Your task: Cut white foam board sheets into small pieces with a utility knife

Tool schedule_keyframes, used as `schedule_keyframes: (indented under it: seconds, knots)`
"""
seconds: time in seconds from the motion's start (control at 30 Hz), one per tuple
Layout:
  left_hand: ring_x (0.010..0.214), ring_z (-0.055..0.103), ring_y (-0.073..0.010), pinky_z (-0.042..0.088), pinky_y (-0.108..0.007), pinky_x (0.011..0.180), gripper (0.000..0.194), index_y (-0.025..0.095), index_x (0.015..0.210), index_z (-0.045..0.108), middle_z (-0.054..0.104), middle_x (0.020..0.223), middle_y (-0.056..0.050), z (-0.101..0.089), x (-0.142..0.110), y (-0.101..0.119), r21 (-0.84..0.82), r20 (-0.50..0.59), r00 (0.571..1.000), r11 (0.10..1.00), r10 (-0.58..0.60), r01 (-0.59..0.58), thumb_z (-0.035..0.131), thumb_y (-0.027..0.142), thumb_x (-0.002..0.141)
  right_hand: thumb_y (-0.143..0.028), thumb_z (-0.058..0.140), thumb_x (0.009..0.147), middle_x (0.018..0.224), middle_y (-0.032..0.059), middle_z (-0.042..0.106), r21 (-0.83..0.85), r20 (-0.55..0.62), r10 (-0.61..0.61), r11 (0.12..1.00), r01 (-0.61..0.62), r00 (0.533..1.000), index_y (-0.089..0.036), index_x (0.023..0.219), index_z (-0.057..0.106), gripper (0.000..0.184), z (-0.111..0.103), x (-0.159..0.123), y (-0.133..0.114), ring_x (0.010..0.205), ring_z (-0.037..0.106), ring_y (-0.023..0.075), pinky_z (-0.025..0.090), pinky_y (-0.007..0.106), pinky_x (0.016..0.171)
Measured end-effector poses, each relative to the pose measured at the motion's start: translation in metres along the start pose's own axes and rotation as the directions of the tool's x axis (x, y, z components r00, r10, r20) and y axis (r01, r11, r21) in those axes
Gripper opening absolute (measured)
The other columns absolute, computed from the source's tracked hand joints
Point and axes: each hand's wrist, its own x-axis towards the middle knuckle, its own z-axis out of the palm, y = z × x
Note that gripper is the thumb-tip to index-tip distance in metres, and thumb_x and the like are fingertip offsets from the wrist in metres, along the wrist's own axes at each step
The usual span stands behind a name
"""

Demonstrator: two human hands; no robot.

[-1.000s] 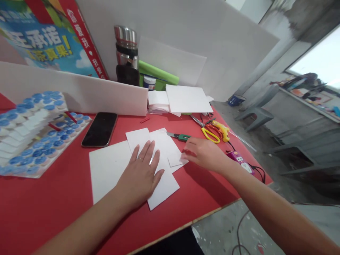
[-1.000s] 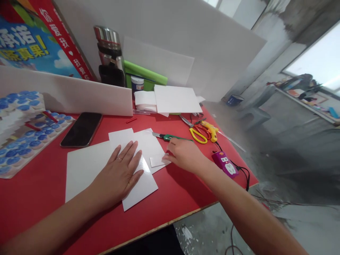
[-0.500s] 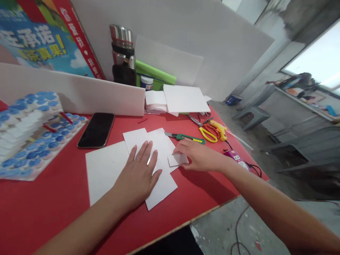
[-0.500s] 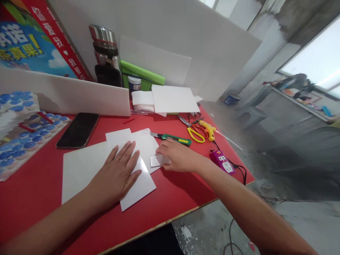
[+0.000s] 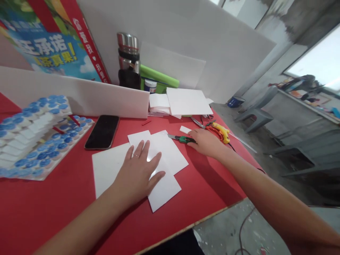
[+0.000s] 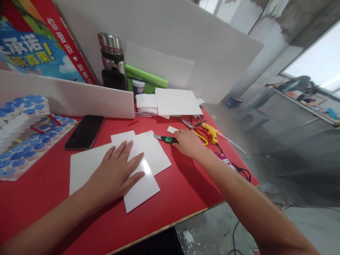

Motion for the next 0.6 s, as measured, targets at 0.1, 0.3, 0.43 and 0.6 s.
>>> schedule_keyframes:
  seconds: [0.1,0.3,0.43,0.6]
  knots:
    - [0.156,0.029,-0.0445,0.027,-0.065,0.121,0.054,0.027,0.15,0.057,0.035,0.168,-0.019,-0.003,0.0,-0.004,0.011,0.004,1.0,1.0,0.018,-0.018,0.048,0.051,0.102,-0.021,0.059,0.098,0.115,0.0151,0.069,0.01,0.06,-0.019,1.0,0.019,0.998,-0.014,0.113,0.066,0.017,0.002,-0.002,0.001,0.105,0.065,0.0273,0.044,0.034,0.084]
    - [0.155,0.032,-0.0412,0.026,-0.061,0.122,0.076,0.011,0.154,0.048,0.039,0.165,-0.023,0.001,0.003,-0.009,0.027,-0.006,1.0,1.0,0.008,-0.008,0.051,0.061,0.097,-0.024,0.059,0.093,0.095,0.0102,0.068,0.069,0.067,0.007,0.998,-0.012,0.998,-0.016,0.095,0.061,0.009,-0.011,-0.006,-0.005,0.075,0.062,0.0193,0.037,0.03,0.062]
    - [0.15,0.039,-0.0408,0.029,-0.059,0.12,0.083,0.008,0.152,0.049,0.045,0.162,-0.022,-0.005,0.008,-0.013,0.017,-0.003,1.0,1.0,0.004,-0.004,0.055,0.065,0.092,-0.031,0.044,0.102,0.088,0.0073,0.067,0.276,0.043,-0.013,0.961,0.001,0.999,-0.019,0.094,0.056,0.019,-0.027,-0.014,-0.031,0.069,0.059,0.0175,0.037,0.029,0.059]
    - [0.147,0.042,-0.0434,0.034,-0.057,0.116,0.08,0.008,0.143,0.056,0.046,0.16,-0.024,-0.012,0.013,-0.015,0.039,0.014,1.0,0.999,0.007,-0.007,0.062,0.065,0.087,-0.031,0.034,0.105,0.091,0.0045,0.066,0.518,0.194,-0.069,0.854,-0.042,0.979,-0.021,0.104,0.05,0.02,-0.038,-0.004,-0.062,0.051,0.058,0.012,0.04,0.025,0.046]
